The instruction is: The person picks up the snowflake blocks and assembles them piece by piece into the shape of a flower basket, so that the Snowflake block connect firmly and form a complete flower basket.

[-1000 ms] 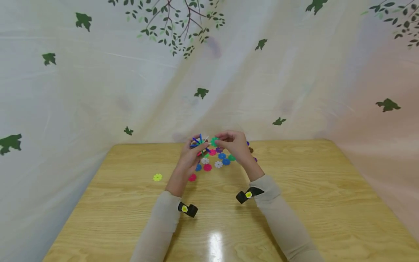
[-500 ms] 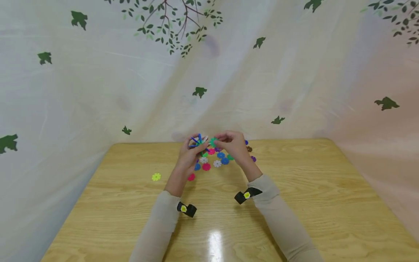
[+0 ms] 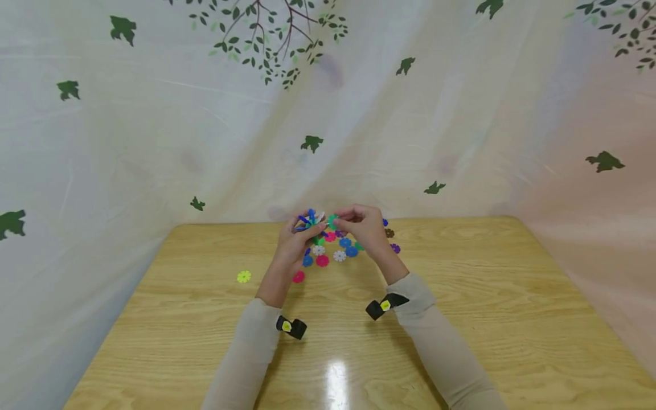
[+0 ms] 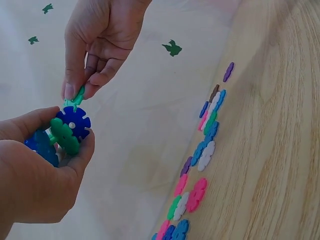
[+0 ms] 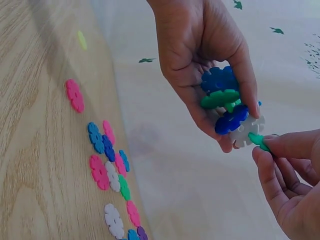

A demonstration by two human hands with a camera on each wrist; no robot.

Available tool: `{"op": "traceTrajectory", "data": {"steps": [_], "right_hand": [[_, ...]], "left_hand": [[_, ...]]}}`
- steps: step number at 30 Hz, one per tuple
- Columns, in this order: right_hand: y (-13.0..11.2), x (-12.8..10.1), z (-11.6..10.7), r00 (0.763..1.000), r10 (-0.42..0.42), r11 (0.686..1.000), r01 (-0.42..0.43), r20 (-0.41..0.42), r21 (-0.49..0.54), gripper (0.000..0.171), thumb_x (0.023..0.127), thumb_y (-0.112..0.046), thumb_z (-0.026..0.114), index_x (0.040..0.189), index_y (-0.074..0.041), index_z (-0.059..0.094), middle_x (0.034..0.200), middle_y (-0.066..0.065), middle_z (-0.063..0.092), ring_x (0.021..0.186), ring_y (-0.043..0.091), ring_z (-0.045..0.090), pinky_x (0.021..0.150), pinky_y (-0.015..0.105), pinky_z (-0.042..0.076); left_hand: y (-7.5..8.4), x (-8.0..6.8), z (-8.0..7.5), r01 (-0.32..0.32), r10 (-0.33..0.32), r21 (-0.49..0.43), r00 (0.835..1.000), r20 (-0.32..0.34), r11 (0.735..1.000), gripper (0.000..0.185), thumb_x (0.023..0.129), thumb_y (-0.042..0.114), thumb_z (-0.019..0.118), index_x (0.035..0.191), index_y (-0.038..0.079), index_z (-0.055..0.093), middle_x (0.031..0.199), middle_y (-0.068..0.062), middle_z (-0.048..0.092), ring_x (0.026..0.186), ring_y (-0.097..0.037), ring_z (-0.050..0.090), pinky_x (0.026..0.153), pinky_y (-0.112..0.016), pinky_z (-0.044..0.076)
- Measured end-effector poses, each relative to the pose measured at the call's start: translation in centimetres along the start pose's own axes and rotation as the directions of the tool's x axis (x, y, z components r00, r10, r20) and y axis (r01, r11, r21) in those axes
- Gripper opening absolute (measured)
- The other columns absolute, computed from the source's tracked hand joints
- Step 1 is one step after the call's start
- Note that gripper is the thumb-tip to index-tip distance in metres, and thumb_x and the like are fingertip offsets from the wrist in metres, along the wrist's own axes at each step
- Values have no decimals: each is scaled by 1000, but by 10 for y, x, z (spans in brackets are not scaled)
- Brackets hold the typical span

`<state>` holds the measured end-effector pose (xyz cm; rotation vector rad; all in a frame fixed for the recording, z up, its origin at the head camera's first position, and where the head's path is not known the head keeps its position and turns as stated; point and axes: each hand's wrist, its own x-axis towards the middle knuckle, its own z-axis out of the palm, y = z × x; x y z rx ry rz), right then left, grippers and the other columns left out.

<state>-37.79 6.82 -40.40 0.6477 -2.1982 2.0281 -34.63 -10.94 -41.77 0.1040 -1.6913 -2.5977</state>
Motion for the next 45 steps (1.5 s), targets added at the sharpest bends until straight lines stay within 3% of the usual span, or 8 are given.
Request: {"op": "traceTrajectory", "data": {"steps": [6, 13, 18, 23, 31, 34, 39, 45], "right_hand": [[-2, 0, -1, 999, 33, 999, -33, 0, 5, 17, 90, -3, 76, 103, 8, 74, 85, 10, 75, 68, 10, 69, 64, 25, 60], [-2, 1, -7, 997, 65, 998, -66, 40, 21, 18, 90, -1, 76, 103, 10, 73, 82, 1, 75, 73, 22, 72, 73, 42, 63], [-5, 3, -9, 997, 74, 996, -76, 31, 49, 20, 90, -3, 76, 105, 10, 73, 81, -2, 75, 73, 19, 73, 69, 31, 63], [-7, 2, -8, 999, 26, 998, -27, 18, 49, 21, 90, -3, 76, 105, 11, 73, 82, -1, 75, 70, 10, 71, 66, 27, 61], [-11, -2, -4, 999, -39, 998, 39, -3, 53, 18, 90, -3, 76, 102, 10, 74, 89, 19, 75, 68, 9, 71, 63, 24, 60], [-10, -3, -3, 999, -43, 998, 43, -14, 49, 17, 89, -2, 77, 101, 10, 74, 89, 21, 74, 68, 10, 70, 62, 24, 59], [-10, -4, 1, 999, -27, 999, 28, -31, 43, 18, 89, -2, 77, 101, 11, 74, 85, 13, 74, 66, 10, 69, 62, 22, 59], [-12, -5, 1, 999, -19, 998, 20, -26, 62, 18, 90, 0, 75, 102, 12, 72, 84, 11, 73, 65, 7, 68, 62, 22, 59]], "left_hand": [[-1, -1, 0, -28, 26, 100, 1000, 16, 995, 47, 92, 1, 72, 136, 2, 55, 106, 1, 59, 84, -6, 64, 75, -18, 55], [1, -5, 1, -29, 17, 139, 996, 82, 990, 44, 95, 5, 70, 137, 3, 57, 114, 0, 59, 94, -9, 64, 79, -17, 56], [7, -8, 3, -15, -2, 159, 995, 100, 987, 37, 96, 11, 70, 132, 9, 60, 118, -1, 63, 104, -10, 66, 89, -20, 55], [11, -8, 3, -14, -4, 180, 995, 100, 984, 37, 98, 13, 69, 134, 11, 59, 112, -1, 62, 99, -9, 66, 90, -22, 55], [11, -9, 1, -31, 7, 188, 992, 124, 982, 39, 99, 15, 67, 137, 10, 57, 118, -3, 68, 101, -9, 69, 110, -40, 51], [10, -8, 1, -39, 18, 172, 993, 118, 984, 39, 99, 13, 68, 136, 8, 59, 112, -2, 68, 98, -9, 70, 103, -35, 55], [9, -9, 1, -54, 39, 167, 995, 95, 984, 38, 97, 10, 69, 135, 6, 61, 104, 1, 69, 92, -8, 70, 87, -23, 59], [10, -9, 2, -64, 48, 174, 995, 91, 983, 40, 97, 9, 69, 136, 6, 61, 110, 0, 70, 96, -8, 70, 89, -23, 58]]}}
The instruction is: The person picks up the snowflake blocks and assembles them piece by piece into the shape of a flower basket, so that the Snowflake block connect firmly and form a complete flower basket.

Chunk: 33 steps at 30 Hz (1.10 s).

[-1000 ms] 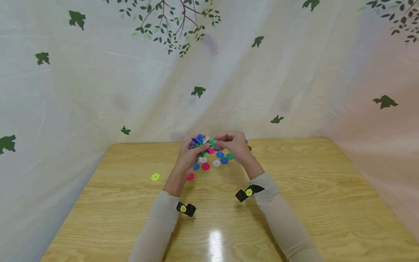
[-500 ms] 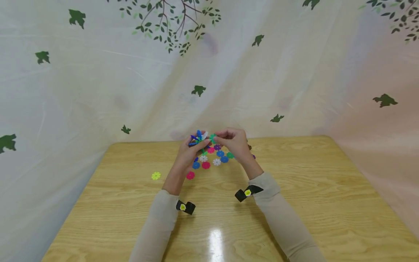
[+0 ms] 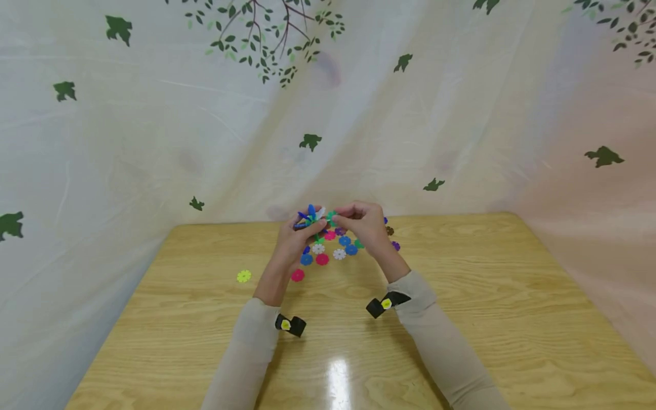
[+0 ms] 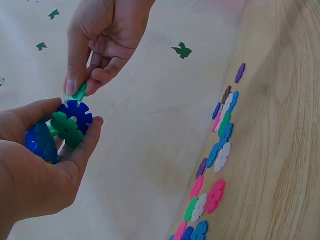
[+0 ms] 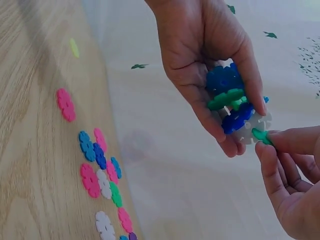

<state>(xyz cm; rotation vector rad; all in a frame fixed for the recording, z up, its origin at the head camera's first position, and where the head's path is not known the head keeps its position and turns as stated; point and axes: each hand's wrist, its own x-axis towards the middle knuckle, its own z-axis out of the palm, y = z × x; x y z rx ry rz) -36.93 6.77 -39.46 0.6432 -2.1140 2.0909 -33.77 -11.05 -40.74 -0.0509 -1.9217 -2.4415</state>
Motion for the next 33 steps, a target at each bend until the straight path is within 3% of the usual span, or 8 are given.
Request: {"op": "traceTrajectory", "data": {"steps": [8, 10, 13, 15, 18, 24, 28, 33], "right_hand": [[5, 0, 5, 996, 87, 996, -87, 37, 19, 22, 92, -3, 73, 108, 12, 68, 84, 3, 71, 70, 11, 69, 67, 26, 61], [4, -1, 5, 991, 117, 993, -117, 58, -8, 23, 93, -4, 73, 110, 11, 68, 85, 4, 72, 71, 11, 70, 74, 35, 64], [0, -1, -1, 980, 158, 985, -149, 122, -82, 25, 95, -8, 71, 114, 7, 69, 91, 10, 74, 75, 12, 70, 82, 45, 63], [-2, 2, -9, 967, 186, 974, -159, 176, -159, 26, 97, -13, 70, 116, 4, 69, 95, 13, 75, 79, 14, 71, 84, 47, 62], [-5, 8, -27, 941, 224, 948, -149, 256, -282, 29, 98, -18, 69, 119, 2, 69, 102, 18, 75, 85, 21, 72, 79, 36, 62], [-7, 17, -68, 886, 300, 841, -71, 353, -536, 25, 98, -14, 68, 114, 5, 69, 95, 17, 75, 74, 17, 66, 64, 26, 54], [6, 18, -92, 856, 363, 761, -43, 369, -647, 19, 94, -7, 70, 107, 7, 70, 97, 22, 75, 77, 19, 69, 71, 33, 58], [25, 13, -119, 850, 424, 634, -31, 314, -773, 23, 92, -8, 73, 107, 9, 69, 106, 24, 72, 93, 31, 70, 81, 41, 59]], "left_hand": [[-5, 4, -2, 9, -17, -112, 997, -70, 994, 40, 97, 7, 68, 135, 4, 56, 122, -9, 67, 100, -10, 71, 94, -25, 58], [-7, 5, -1, 11, -24, -135, 996, -92, 991, 40, 97, 7, 69, 134, 3, 55, 126, -14, 65, 96, -9, 72, 92, -24, 59], [-7, 5, -1, 10, -26, -149, 994, -109, 989, 42, 97, 7, 69, 136, 0, 56, 129, -18, 65, 89, -8, 71, 86, -23, 60], [-6, 5, -1, 13, -31, -155, 993, -116, 988, 42, 96, 7, 69, 135, -3, 56, 122, -14, 68, 86, -8, 71, 84, -24, 61], [-4, 6, -3, 38, -54, -123, 991, -125, 992, 42, 97, 12, 70, 134, -2, 55, 106, -3, 70, 85, -7, 70, 87, -26, 60], [0, 5, -8, 78, -88, -105, 992, -86, 991, 45, 100, 16, 67, 140, 1, 53, 104, 1, 71, 87, -9, 68, 90, -28, 59], [3, 5, -11, 100, -105, -103, 993, -47, 990, 40, 100, 17, 67, 137, 4, 57, 99, 3, 71, 86, -9, 68, 83, -23, 60], [4, 4, -11, 104, -103, -110, 995, 15, 988, 36, 101, 13, 64, 134, 2, 57, 98, 6, 73, 92, -10, 68, 89, -26, 60]]}}
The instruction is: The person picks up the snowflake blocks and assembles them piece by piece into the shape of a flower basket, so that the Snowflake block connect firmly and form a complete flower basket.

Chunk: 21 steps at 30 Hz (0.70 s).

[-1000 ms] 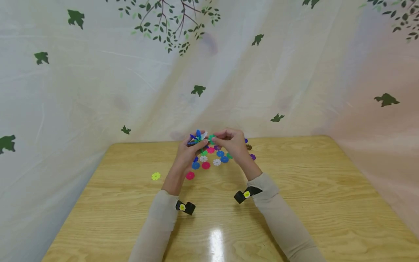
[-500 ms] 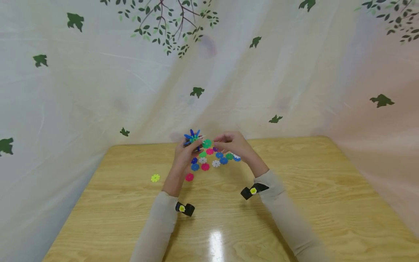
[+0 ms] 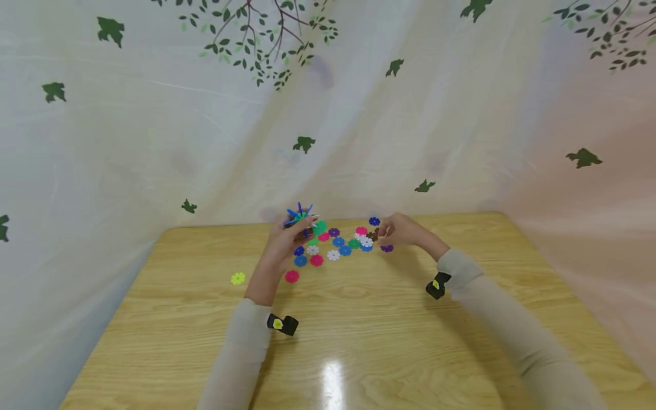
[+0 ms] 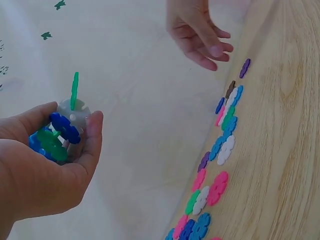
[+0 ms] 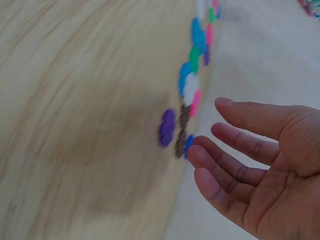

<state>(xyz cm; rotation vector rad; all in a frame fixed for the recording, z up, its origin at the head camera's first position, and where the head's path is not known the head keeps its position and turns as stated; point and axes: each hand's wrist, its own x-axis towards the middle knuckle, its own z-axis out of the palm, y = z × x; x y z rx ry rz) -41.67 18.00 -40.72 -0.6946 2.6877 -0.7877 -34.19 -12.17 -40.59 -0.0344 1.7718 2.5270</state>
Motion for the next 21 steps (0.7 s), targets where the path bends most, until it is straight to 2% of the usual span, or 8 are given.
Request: {"op": "traceTrajectory", "data": {"steps": [4, 10, 16, 21], "right_hand": [[20, -2, 3, 999, 40, 998, -40, -8, -58, 28, 91, -10, 73, 111, 9, 69, 111, 25, 70, 98, 34, 68, 83, 43, 59], [39, 2, 15, 998, 53, 998, -53, -29, -22, 27, 88, -11, 78, 109, 6, 70, 104, 20, 70, 93, 28, 65, 77, 35, 55], [37, 5, 25, 999, 22, 998, -20, -42, 54, 24, 80, -3, 82, 98, 5, 68, 100, 22, 71, 91, 29, 67, 81, 37, 58], [24, 4, 28, 999, -24, 993, 29, -44, 117, 16, 80, 3, 78, 92, 2, 67, 93, 16, 71, 85, 23, 65, 75, 32, 57]], "left_hand": [[-1, 0, 0, -5, 5, -8, 999, 40, 1000, 32, 101, 9, 63, 132, 0, 57, 98, 6, 75, 93, -10, 68, 89, -26, 59], [-3, 0, 1, -25, 24, 6, 994, 105, 1000, 26, 102, 6, 60, 128, 3, 58, 99, 4, 75, 95, -14, 67, 84, -24, 58], [-4, 0, 2, -36, 32, 32, 992, 125, 999, 40, 102, 5, 59, 139, -8, 48, 99, 5, 75, 94, -10, 68, 83, -22, 58], [-6, 1, 2, -31, 25, 47, 992, 126, 998, 33, 103, 7, 59, 135, -2, 54, 100, 6, 75, 95, -11, 66, 85, -24, 58]]}}
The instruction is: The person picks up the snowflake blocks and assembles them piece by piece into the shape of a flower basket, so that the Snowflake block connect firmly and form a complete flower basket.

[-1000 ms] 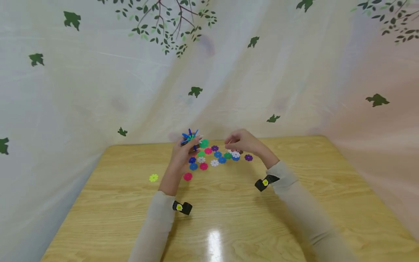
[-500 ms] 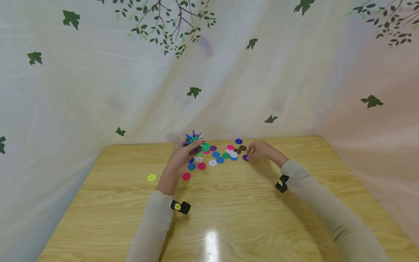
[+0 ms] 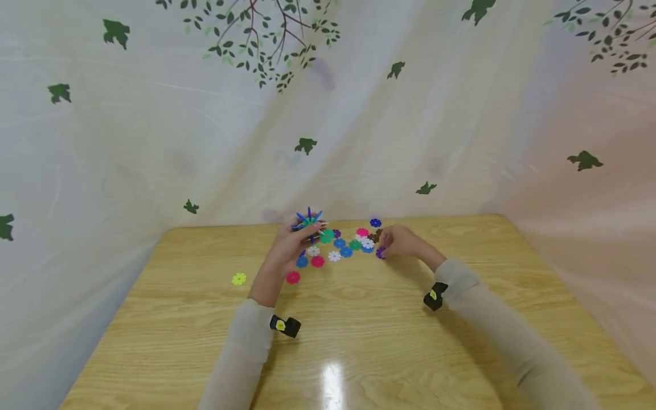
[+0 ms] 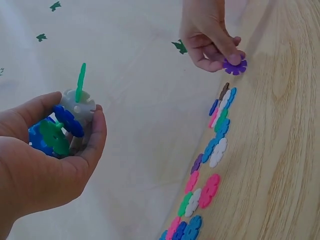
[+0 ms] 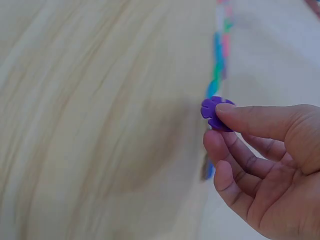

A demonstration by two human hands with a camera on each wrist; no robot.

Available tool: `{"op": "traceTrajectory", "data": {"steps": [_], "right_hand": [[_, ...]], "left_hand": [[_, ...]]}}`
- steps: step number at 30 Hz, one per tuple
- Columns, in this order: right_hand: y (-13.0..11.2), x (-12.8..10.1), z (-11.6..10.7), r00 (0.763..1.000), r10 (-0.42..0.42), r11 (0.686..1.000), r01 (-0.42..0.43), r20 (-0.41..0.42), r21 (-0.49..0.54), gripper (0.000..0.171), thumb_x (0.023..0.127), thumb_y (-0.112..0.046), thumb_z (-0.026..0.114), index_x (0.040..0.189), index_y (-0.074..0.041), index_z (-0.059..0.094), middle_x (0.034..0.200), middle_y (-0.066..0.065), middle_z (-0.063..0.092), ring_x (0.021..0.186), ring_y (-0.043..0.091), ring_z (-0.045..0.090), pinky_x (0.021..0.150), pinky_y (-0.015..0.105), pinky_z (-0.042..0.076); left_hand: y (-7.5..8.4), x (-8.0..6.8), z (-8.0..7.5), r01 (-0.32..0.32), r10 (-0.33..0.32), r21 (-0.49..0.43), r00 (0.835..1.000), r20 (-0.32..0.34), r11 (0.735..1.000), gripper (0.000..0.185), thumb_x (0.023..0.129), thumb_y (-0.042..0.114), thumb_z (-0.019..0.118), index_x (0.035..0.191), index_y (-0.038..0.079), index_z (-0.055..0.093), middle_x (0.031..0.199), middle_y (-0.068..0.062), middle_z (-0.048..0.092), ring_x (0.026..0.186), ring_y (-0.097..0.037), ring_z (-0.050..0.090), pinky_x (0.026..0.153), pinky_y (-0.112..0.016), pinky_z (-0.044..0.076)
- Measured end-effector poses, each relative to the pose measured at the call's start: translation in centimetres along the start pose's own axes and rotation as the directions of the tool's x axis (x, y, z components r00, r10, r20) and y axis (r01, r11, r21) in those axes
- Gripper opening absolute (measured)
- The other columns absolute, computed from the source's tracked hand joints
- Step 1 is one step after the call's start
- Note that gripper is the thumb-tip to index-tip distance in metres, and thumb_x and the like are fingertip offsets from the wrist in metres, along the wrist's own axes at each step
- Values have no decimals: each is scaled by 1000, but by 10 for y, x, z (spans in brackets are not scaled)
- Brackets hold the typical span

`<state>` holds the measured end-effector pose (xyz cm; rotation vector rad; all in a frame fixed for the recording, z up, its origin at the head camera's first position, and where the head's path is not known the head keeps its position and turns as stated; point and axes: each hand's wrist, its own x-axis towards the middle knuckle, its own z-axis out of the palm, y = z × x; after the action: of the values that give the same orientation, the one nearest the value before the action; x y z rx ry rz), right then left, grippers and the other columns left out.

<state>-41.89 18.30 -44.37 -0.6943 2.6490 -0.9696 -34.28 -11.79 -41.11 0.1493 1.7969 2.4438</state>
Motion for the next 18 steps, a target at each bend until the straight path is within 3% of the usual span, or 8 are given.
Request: {"op": "traceTrajectory", "data": {"steps": [5, 11, 18], "right_hand": [[-27, 1, 0, 998, -49, 988, 53, -28, 143, 10, 88, 1, 74, 96, 2, 67, 82, 8, 65, 73, 16, 59, 64, 28, 53], [-73, -1, -9, 988, -106, 938, 138, -116, 318, 18, 93, -2, 72, 107, 7, 67, 88, 13, 68, 71, 17, 61, 58, 23, 53], [-106, -1, -7, 979, -64, 886, 146, -194, 441, 22, 93, -5, 73, 113, 4, 69, 96, 14, 71, 82, 20, 71, 70, 23, 59]], "left_hand": [[-1, 1, 0, 1, -1, -3, 1000, 6, 1000, 27, 103, 7, 59, 130, 3, 58, 101, 6, 75, 93, -10, 67, 84, -23, 58], [-2, 0, 1, 9, -9, 2, 1000, 9, 1000, 33, 102, 7, 60, 134, -2, 56, 101, 6, 75, 92, -9, 67, 84, -22, 58], [-6, 3, 2, 19, -19, 7, 1000, -3, 1000, 39, 101, 6, 61, 139, -2, 55, 102, 4, 74, 95, -10, 70, 88, -24, 58]]}}
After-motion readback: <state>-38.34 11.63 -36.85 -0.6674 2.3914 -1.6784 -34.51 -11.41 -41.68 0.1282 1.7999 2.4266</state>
